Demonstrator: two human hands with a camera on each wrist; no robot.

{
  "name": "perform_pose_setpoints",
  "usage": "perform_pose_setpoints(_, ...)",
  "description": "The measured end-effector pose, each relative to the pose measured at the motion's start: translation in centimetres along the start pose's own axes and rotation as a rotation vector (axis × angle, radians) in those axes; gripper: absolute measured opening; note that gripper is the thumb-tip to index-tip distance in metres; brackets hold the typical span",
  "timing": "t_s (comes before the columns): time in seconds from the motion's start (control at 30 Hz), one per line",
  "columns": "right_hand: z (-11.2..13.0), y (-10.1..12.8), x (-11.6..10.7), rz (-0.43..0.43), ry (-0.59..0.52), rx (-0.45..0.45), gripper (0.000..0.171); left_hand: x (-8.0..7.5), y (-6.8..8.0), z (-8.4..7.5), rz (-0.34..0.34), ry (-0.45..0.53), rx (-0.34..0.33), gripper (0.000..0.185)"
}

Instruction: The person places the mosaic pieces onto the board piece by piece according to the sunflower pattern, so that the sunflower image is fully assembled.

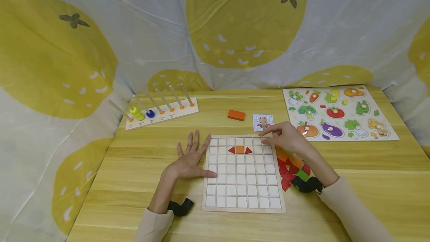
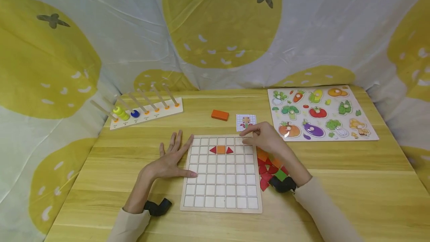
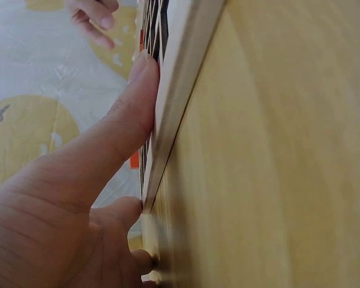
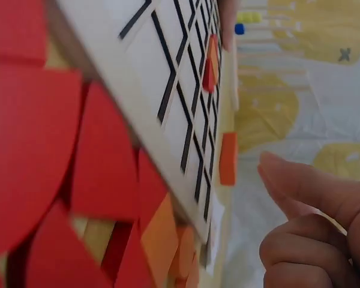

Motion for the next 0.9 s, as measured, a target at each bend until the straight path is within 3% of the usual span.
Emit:
perform_pose_setpoints(0.2,-2.2,1.9,-3.0,-0.049,0.100,0.014,0.028,0.3,-0.1,0.5,-0.040,0.064,0.062,0.127)
perform_pose_setpoints(0.5,-3.7,2.7,-4.7,-0.029,0.091,0.065,0.041,0.6,-0.6,1.3,-0.077,0.057,0.099,0.133)
perform_pose_setpoints(0.73,-4.0,2.0,-3.8,-0.024,0.078,0.077,0.038,0.1,0.1,0.3,-0.039,0.067,0.066,0.131)
perform_pose_setpoints(0.9,-4.3,2.0,-3.7,-0.033,0.086,0.101,0.033,0.1,0.0,0.3,-0.016,0.010,0.017,0.128)
Point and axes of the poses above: each hand's wrist, its own y-axis away from the middle knuckle, its own x-axis out of the palm, z = x × y, the point moved 8 cm from there along -y, towards the middle knuckle, and after that the axes turned 2 degrees about -x, right-handed, at the moved point
